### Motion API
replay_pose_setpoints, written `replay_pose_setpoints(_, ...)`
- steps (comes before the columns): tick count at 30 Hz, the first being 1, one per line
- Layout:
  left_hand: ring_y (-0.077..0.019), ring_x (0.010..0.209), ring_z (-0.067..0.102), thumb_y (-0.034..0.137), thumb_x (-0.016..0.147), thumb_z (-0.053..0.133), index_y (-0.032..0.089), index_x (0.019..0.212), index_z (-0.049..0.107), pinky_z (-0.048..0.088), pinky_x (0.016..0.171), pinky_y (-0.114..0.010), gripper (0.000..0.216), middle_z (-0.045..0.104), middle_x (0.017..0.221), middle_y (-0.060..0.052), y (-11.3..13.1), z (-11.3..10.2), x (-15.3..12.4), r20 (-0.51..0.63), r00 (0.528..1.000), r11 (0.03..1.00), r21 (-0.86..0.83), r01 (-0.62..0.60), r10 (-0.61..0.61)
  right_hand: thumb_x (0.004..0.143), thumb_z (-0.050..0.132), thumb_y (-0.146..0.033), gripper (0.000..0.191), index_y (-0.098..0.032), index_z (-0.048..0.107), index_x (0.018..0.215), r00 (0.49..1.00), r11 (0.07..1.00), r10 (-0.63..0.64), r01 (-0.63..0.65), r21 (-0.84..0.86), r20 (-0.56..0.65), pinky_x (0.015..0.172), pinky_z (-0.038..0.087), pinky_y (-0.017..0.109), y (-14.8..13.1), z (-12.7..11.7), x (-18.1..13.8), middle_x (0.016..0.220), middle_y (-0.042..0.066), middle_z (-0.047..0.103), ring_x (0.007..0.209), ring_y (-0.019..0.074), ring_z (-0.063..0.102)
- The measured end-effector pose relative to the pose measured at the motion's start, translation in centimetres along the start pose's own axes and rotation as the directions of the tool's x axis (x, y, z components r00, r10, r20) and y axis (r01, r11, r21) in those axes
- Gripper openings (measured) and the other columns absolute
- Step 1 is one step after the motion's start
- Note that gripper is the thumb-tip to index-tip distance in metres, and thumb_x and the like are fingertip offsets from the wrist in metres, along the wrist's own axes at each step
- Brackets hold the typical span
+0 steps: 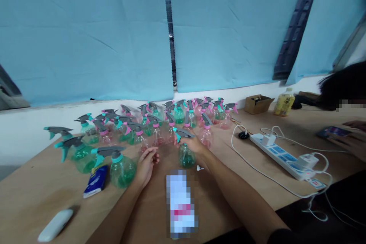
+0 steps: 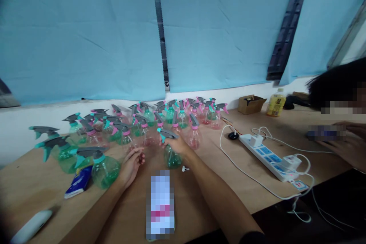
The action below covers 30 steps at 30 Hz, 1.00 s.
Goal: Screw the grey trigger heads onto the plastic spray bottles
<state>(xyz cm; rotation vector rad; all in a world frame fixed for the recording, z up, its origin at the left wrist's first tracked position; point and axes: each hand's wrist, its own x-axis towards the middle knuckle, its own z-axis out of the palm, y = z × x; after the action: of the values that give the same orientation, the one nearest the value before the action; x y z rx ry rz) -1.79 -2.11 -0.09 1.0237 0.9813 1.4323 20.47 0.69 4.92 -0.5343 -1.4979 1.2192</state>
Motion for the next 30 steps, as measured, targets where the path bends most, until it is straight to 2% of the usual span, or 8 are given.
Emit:
replay_pose_setpoints(3, -0.01, 0.058, 0.055, 0.037, 0.067, 0.077, 0.017, 0.091, 0.068, 0.039, 0.056, -0.021, 0.033, 0.063, 0.068, 0.001, -0.1, 0.0, 0.0, 0.018, 1.0, 1.0, 0.011, 0.001, -0.001, 0.06, 0.052, -0.018, 0.016, -0.02, 0.065, 0.068, 1.0, 1.0, 0.023, -0.023, 0.002, -0.007, 0.057, 0.047, 0.027, -0.4, 0.2, -0.1, 0.066, 0.0, 0.063, 0.059, 0.014, 0.057)
replay_pose_setpoints(8, -0.0099, 0.058, 0.055, 0.037, 0.069, 0.077, 0.017, 0.091, 0.068, 0.039, 0.056, -0.021, 0.031, 0.062, 0.068, 0.001, -0.2, 0.0, 0.0, 0.03, 1.0, 1.0, 0.025, 0.004, -0.005, 0.064, 0.05, -0.018, 0.025, -0.022, 0.07, 0.079, 0.999, 0.996, -0.023, 0.027, -0.081, 0.046, 0.065, 0.049, 0.028, -0.6, -0.2, -0.4, 0.079, 0.001, 0.068, 0.065, 0.014, 0.059)
replay_pose_setpoints(13, -0.0099, 0.058, 0.055, 0.037, 0.07, 0.076, 0.016, 0.091, 0.068, 0.039, 0.055, -0.021, 0.03, 0.063, 0.068, 0.001, -0.2, 0.0, 0.0, 0.039, 0.999, 0.999, 0.035, -0.009, 0.008, 0.063, 0.051, -0.017, 0.022, -0.02, 0.069, 0.076, 0.997, 0.999, 0.002, 0.002, -0.049, 0.077, 0.062, 0.047, 0.027, -0.4, -0.3, -0.2, 0.072, 0.0, 0.066, 0.063, 0.014, 0.058)
replay_pose_setpoints(17, -0.0098, 0.059, 0.055, 0.037, 0.071, 0.075, 0.016, 0.091, 0.068, 0.039, 0.056, -0.021, 0.029, 0.063, 0.068, 0.001, -0.2, -0.1, 0.0, 0.042, 0.999, 0.999, 0.033, -0.009, 0.008, 0.063, 0.052, -0.017, 0.016, -0.02, 0.066, 0.07, 1.0, 1.0, 0.009, -0.009, -0.005, 0.022, 0.06, 0.047, 0.028, 0.3, -0.1, 0.0, 0.068, 0.0, 0.064, 0.06, 0.0139, 0.057)
replay_pose_setpoints(20, -0.0093, 0.058, 0.054, 0.036, 0.071, 0.075, 0.016, 0.091, 0.068, 0.038, 0.056, -0.02, 0.029, 0.063, 0.068, 0.001, -0.3, -0.1, 0.0, 0.047, 0.999, 1.0, 0.023, -0.002, 0.001, 0.067, 0.055, -0.016, 0.019, -0.022, 0.068, 0.081, 0.999, 0.996, -0.029, 0.026, -0.083, -0.029, 0.067, 0.049, 0.029, 1.1, -0.1, -0.2, 0.074, -0.001, 0.066, 0.067, 0.0149, 0.06)
replay_pose_setpoints(23, -0.0096, 0.058, 0.054, 0.037, 0.071, 0.075, 0.016, 0.092, 0.067, 0.038, 0.056, -0.02, 0.03, 0.062, 0.068, 0.001, -0.3, -0.1, 0.0, 0.051, 0.999, 1.0, 0.029, 0.003, -0.004, 0.075, 0.06, -0.022, 0.021, -0.023, 0.068, 0.094, 0.984, 0.985, -0.056, 0.027, -0.17, -0.168, 0.068, 0.049, 0.028, 1.6, -0.2, -0.8, 0.075, 0.0, 0.066, 0.071, 0.016, 0.061)
replay_pose_setpoints(26, -0.0099, 0.058, 0.055, 0.039, 0.072, 0.074, 0.017, 0.091, 0.066, 0.038, 0.056, -0.02, 0.03, 0.062, 0.068, 0.002, -0.5, -0.1, 0.0, 0.062, 0.998, 0.997, 0.075, -0.01, 0.005, 0.081, 0.062, -0.031, 0.029, -0.022, 0.063, 0.109, 0.937, 0.957, -0.174, 0.089, -0.275, -0.302, 0.07, 0.049, 0.029, 2.0, -0.1, -1.5, 0.086, 0.002, 0.066, 0.077, 0.0173, 0.062)
replay_pose_setpoints(30, -0.01, 0.057, 0.055, 0.043, 0.075, 0.07, 0.018, 0.093, 0.067, 0.037, 0.055, -0.02, 0.031, 0.062, 0.068, 0.002, -0.7, 0.1, -0.1, 0.111, 0.994, 0.976, 0.211, -0.047, 0.024, 0.09, 0.054, -0.035, 0.029, -0.021, 0.058, 0.115, 0.894, 0.861, -0.342, 0.173, -0.478, -0.291, 0.083, 0.048, 0.032, 3.1, 0.3, -2.4, 0.097, 0.004, 0.066, 0.09, 0.019, 0.062)
